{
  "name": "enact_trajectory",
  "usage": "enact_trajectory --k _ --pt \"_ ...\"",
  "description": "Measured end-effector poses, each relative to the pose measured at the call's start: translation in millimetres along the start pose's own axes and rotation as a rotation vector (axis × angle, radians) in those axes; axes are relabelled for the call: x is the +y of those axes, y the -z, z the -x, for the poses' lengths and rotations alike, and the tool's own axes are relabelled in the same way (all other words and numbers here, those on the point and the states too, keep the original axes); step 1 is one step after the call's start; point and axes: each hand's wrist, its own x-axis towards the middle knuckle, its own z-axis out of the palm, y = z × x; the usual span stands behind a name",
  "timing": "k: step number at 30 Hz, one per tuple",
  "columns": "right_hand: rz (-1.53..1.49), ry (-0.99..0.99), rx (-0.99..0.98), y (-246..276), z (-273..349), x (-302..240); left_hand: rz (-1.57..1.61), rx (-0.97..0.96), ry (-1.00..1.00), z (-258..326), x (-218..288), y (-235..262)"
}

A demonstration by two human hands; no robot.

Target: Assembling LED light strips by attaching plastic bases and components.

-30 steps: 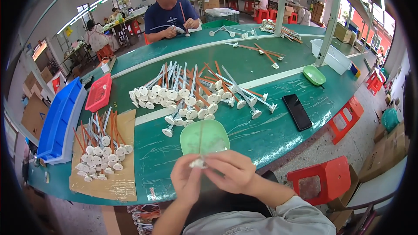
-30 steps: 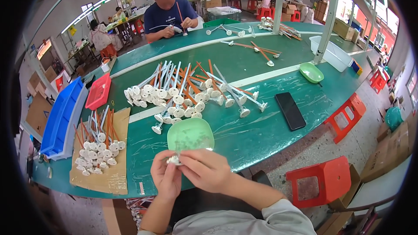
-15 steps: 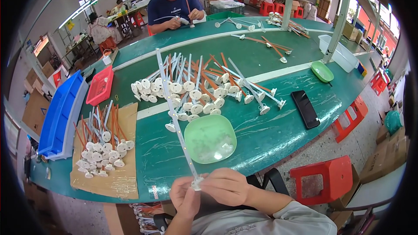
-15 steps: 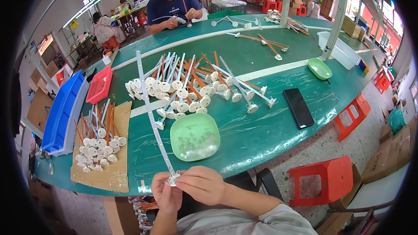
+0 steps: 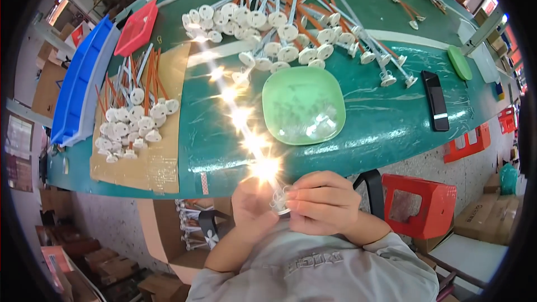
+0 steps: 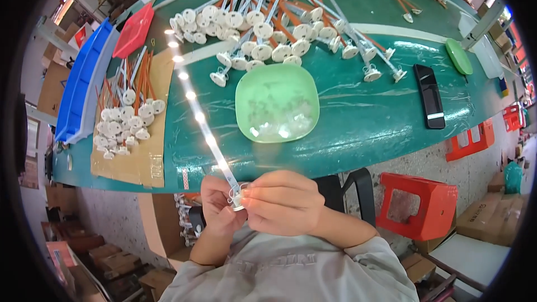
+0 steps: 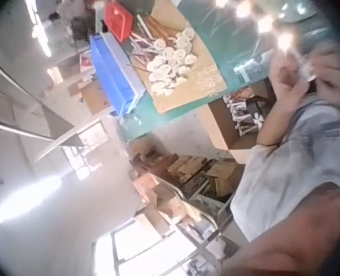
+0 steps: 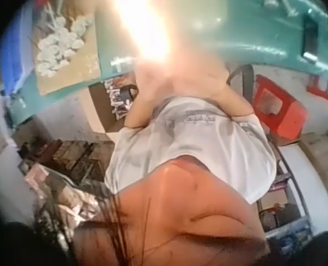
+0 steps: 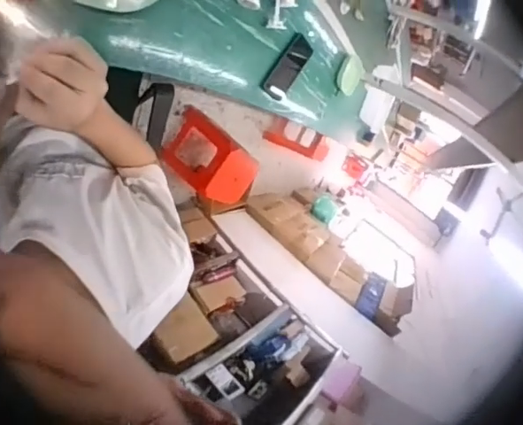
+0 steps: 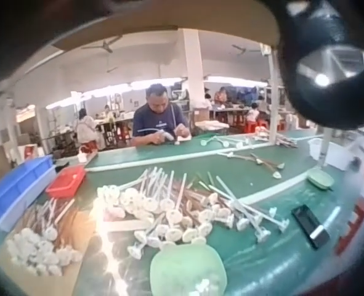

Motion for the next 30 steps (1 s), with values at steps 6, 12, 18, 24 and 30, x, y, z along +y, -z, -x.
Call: enact_trajectory --k 6,12,18,24,30 --pt "0.0 -0.033 -0.07 6.0 -7.7 -0.3 0.15 0.033 0.084 -0.7 7.6 1.6" --pt "-0.044 -0.051 -0.215 13.7 -13.1 0.5 0.035 -0.073 -0.063 -11.0 9.6 3.5" --pt "0.07 -0.106 -0.261 21.6 -39.3 7.4 -0.111 -0.039 -0.096 -37.7 14.0 -1.5" --pt "0.318 -0.242 -0.438 46.4 -85.5 61.2 -0.008 -0.064 -0.004 -51.0 21.1 11.5" --pt "0.529 -0.421 -0.873 37.0 -94.6 106.6 -0.062 -0.009 0.025 -58.8 21.1 2.2"
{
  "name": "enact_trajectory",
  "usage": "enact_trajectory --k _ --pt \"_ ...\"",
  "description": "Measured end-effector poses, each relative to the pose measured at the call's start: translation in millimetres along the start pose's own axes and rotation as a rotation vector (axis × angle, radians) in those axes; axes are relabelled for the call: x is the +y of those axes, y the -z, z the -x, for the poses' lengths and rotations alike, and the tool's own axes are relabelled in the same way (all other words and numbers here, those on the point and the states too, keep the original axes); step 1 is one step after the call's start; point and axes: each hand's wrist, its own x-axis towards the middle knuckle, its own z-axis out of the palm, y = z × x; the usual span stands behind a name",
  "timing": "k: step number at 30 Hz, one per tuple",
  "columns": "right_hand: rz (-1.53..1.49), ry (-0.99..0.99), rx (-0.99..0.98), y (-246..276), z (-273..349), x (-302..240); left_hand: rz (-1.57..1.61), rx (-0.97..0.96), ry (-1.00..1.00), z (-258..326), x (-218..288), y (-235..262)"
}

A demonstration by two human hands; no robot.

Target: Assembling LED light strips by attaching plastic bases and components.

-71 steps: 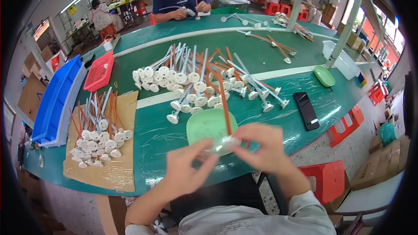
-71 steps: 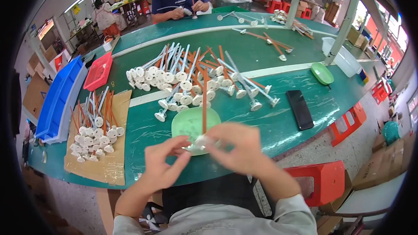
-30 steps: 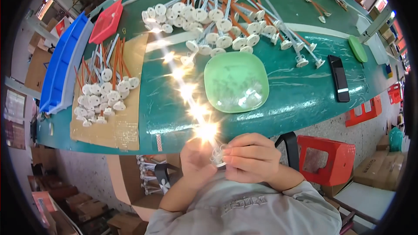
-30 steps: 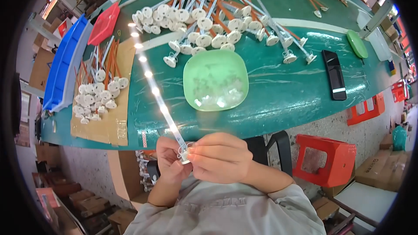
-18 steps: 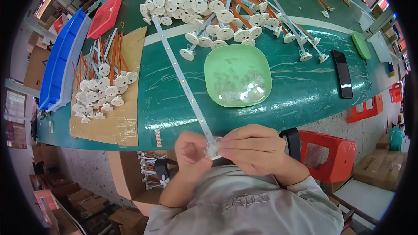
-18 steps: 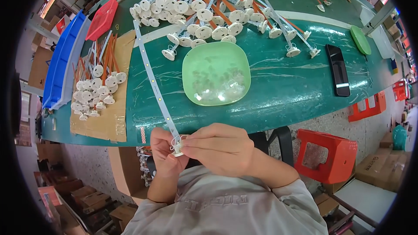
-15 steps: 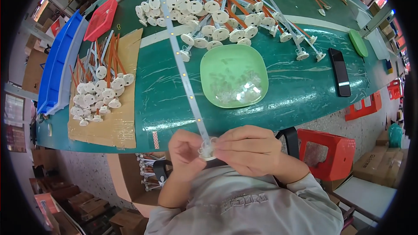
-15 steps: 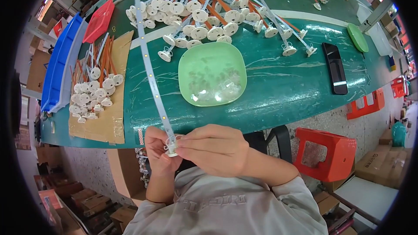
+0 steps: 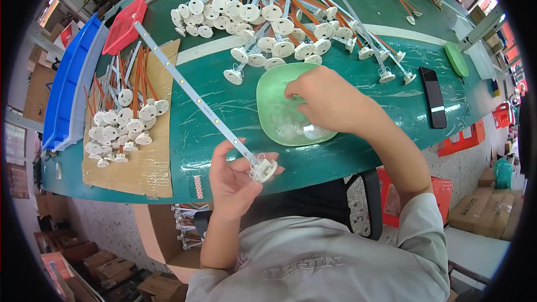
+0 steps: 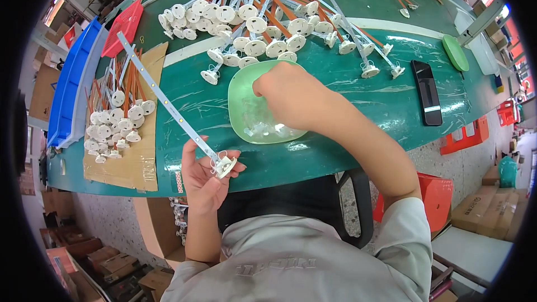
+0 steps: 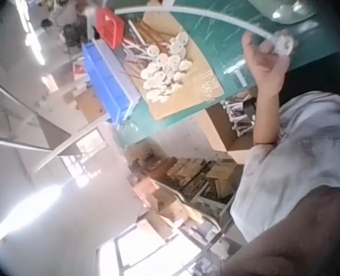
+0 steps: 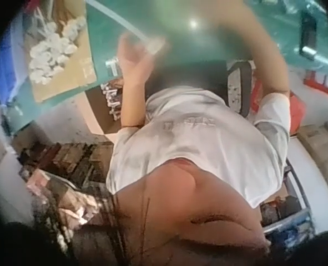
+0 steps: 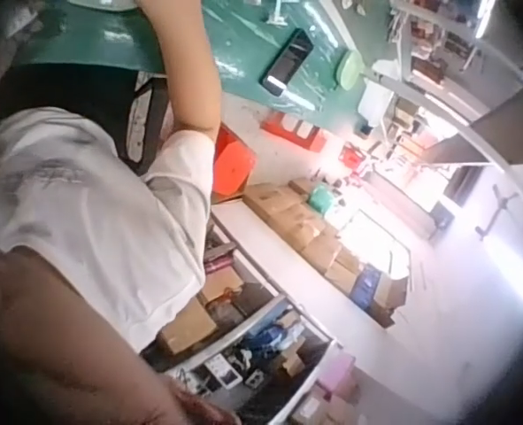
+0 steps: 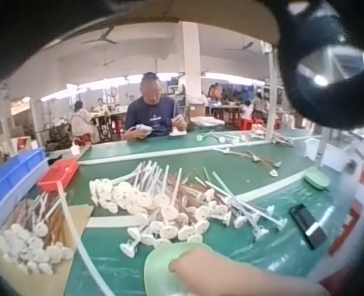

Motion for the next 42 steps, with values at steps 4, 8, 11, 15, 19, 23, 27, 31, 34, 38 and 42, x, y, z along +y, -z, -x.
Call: enact_trajectory --k 4,8,11,15,19,23,27,31,34,38,42 --pt "0.043 -0.04 -0.209 5.1 -15.4 4.3 0.0 -0.026 0.006 3.0 0.8 1.5" --pt "-0.034 -0.025 -0.231 3.2 -18.6 10.2 0.024 -0.046 0.017 0.9 1.3 1.9" --pt "-0.064 0.015 -0.267 4.1 -21.1 13.2 0.016 -0.053 0.02 -1.9 1.1 -2.4" --pt "-0.068 -0.035 -0.33 4.6 -25.5 5.6 -0.036 -0.056 -0.002 -2.2 0.6 0.2" --pt "-0.046 0.018 -0.249 0.6 -12.3 8.5 -0.042 -0.061 0.009 -2.8 1.0 -0.7" --pt "-0.045 -0.03 -0.296 3.9 -8.6 8.3 -0.056 -0.062 0.033 -2.4 3.2 -2.2" --pt "-0.038 0.02 -0.341 9.0 -10.4 10.6 -0.079 -0.085 0.022 -0.6 0.0 3.2" --pt "-0.006 0.105 -0.207 9.4 -11.3 9.6 -0.078 -0.145 0.039 3.0 -0.5 5.2" --pt "0.07 0.038 -0.203 8.0 -13.8 6.6 -0.075 -0.174 0.083 4.7 -0.2 5.7" --pt "0.128 -0.099 -0.246 0.6 -16.4 4.6 -0.085 -0.165 0.029 4.0 -1.8 2.3" --pt "0.035 -0.118 -0.277 -2.3 -21.8 5.6 -0.052 -0.159 0.043 4.9 -1.1 2.8"
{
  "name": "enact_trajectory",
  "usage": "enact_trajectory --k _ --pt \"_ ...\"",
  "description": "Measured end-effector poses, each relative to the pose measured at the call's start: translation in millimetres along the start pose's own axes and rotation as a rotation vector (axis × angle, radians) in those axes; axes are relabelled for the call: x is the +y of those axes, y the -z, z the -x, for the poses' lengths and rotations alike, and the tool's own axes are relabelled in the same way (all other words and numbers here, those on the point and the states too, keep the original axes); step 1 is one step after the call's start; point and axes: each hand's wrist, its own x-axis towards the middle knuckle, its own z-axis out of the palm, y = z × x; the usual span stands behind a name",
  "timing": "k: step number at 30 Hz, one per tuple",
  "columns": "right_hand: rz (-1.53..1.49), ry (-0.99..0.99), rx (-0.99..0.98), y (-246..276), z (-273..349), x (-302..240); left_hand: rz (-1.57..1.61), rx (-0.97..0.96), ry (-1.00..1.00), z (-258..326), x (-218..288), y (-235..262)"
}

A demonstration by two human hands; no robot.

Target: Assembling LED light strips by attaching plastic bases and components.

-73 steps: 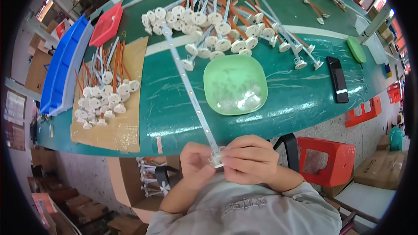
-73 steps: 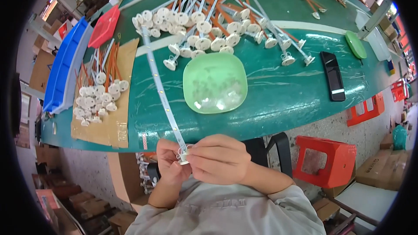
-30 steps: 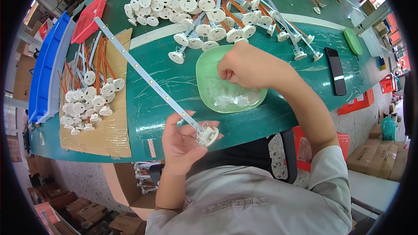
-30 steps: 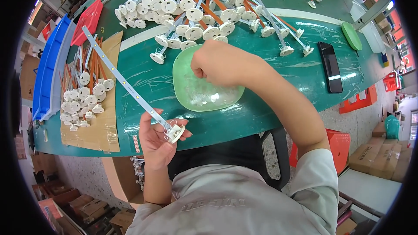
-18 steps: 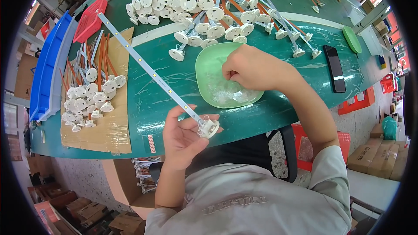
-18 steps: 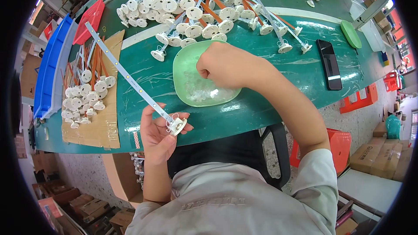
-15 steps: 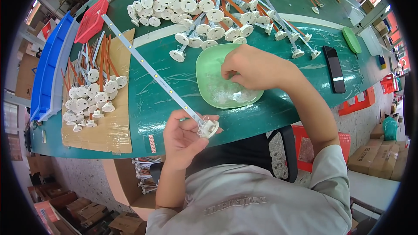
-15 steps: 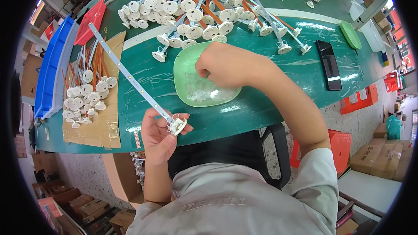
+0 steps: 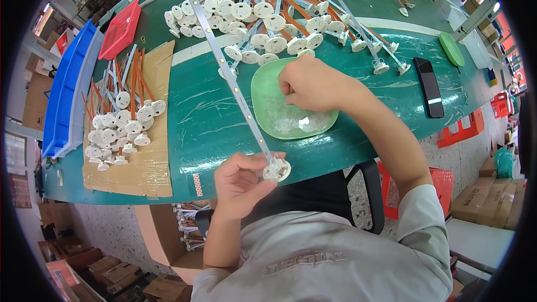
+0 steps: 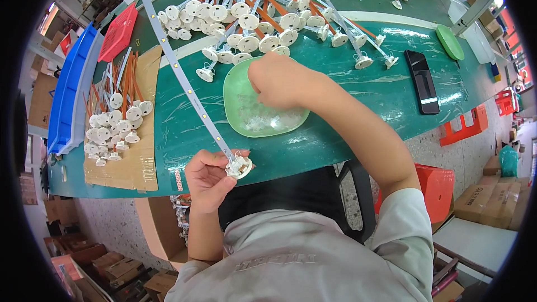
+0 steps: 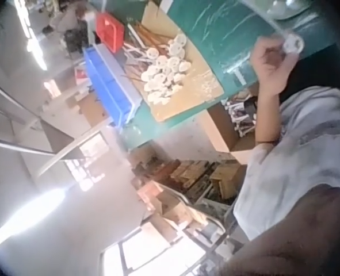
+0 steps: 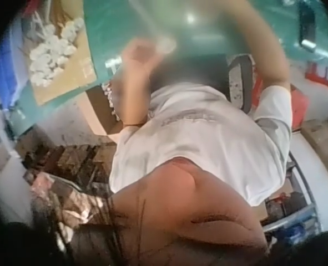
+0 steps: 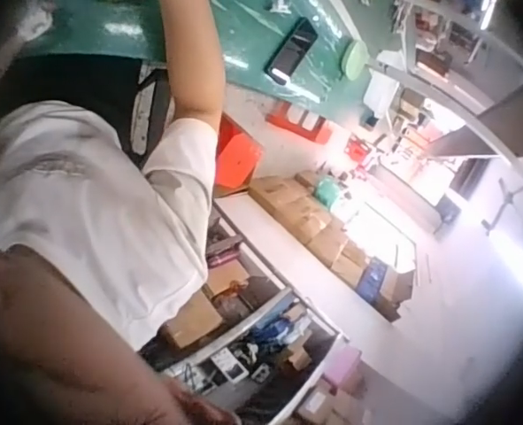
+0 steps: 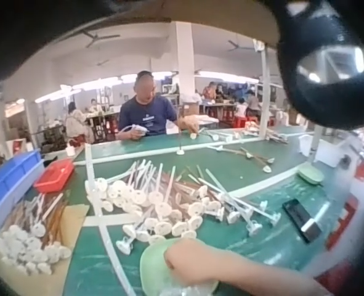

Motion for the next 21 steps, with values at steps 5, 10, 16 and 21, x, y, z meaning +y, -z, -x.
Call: enact_trajectory --k 5,10,16,21 --pt "-0.093 0.024 0.019 1.2 0.1 2.7 -0.104 -0.009 -0.032 -1.3 -1.5 1.1" --pt "-0.148 0.003 0.027 0.3 5.0 3.9 -0.11 -0.001 -0.035 -2.9 0.1 0.3" --pt "-0.315 0.034 0.236 3.2 28.1 0.3 -0.044 -0.03 -0.06 -4.3 1.7 -2.5" --pt "-0.398 0.081 0.685 -9.1 69.1 -23.5 -0.059 0.067 -0.048 0.8 0.7 -1.0"
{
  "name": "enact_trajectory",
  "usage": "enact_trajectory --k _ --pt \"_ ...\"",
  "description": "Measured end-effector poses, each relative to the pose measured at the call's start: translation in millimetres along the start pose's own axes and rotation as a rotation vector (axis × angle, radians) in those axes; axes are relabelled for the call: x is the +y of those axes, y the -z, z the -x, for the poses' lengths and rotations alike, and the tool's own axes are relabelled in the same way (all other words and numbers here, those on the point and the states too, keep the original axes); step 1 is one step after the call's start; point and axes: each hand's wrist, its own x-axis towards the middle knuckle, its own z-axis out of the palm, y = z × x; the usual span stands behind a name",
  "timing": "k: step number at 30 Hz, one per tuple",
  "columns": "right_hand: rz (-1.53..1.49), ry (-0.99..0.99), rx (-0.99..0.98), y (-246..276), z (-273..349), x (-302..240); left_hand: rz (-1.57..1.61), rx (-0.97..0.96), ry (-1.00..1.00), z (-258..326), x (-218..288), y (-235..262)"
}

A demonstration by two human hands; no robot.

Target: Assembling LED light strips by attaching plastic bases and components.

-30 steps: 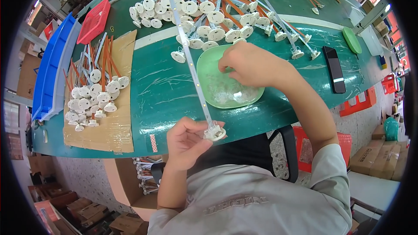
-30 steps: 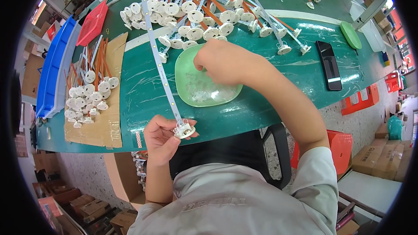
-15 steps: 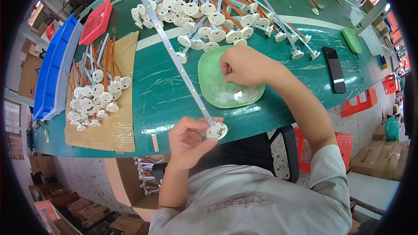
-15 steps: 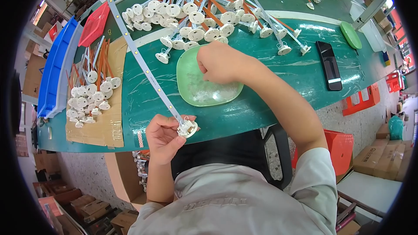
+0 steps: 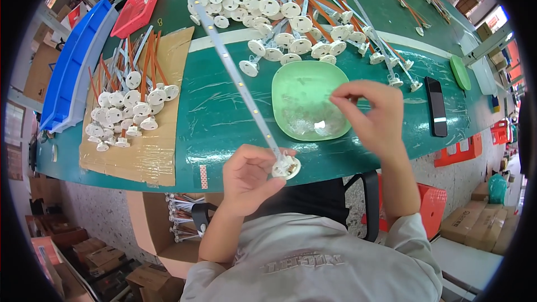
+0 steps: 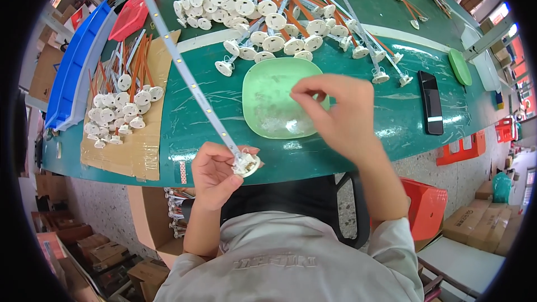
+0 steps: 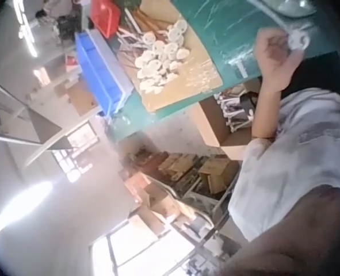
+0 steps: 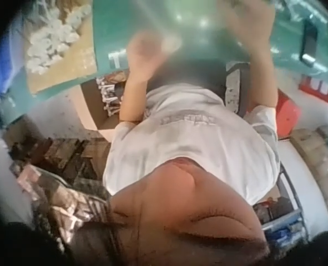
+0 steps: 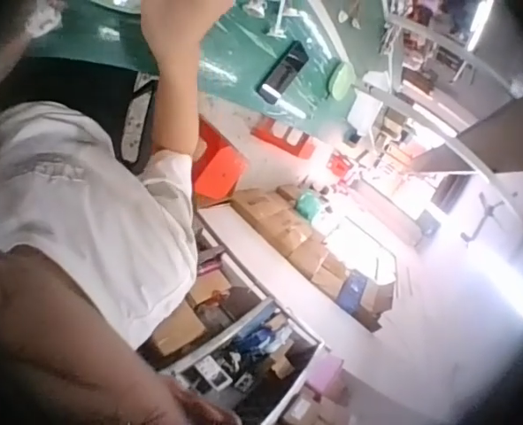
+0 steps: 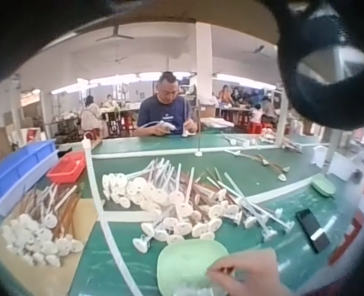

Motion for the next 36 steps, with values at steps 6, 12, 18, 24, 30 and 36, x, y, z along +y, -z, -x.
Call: enact_trajectory --k 6,12,18,24,30,36 --pt "-0.426 -0.035 0.269 -26.4 70.1 -45.3 0.325 0.241 -0.226 8.8 5.2 -27.4" --pt "-0.526 0.209 0.228 -53.4 71.8 -62.3 0.32 0.104 -0.219 23.7 6.9 -38.0" --pt "-0.496 0.289 0.246 -46.2 78.2 -61.4 0.168 0.122 -0.152 31.6 7.8 -49.3" --pt "-0.484 0.25 0.274 -46.7 83.3 -59.7 0.238 0.148 -0.147 33.6 4.1 -50.0" --pt "-0.609 0.061 0.168 -40.1 85.1 -60.9 0.176 0.151 -0.122 34.1 8.1 -52.5" --pt "-0.666 0.032 0.181 -43.2 84.3 -56.4 0.229 0.232 -0.077 33.5 6.7 -55.3"
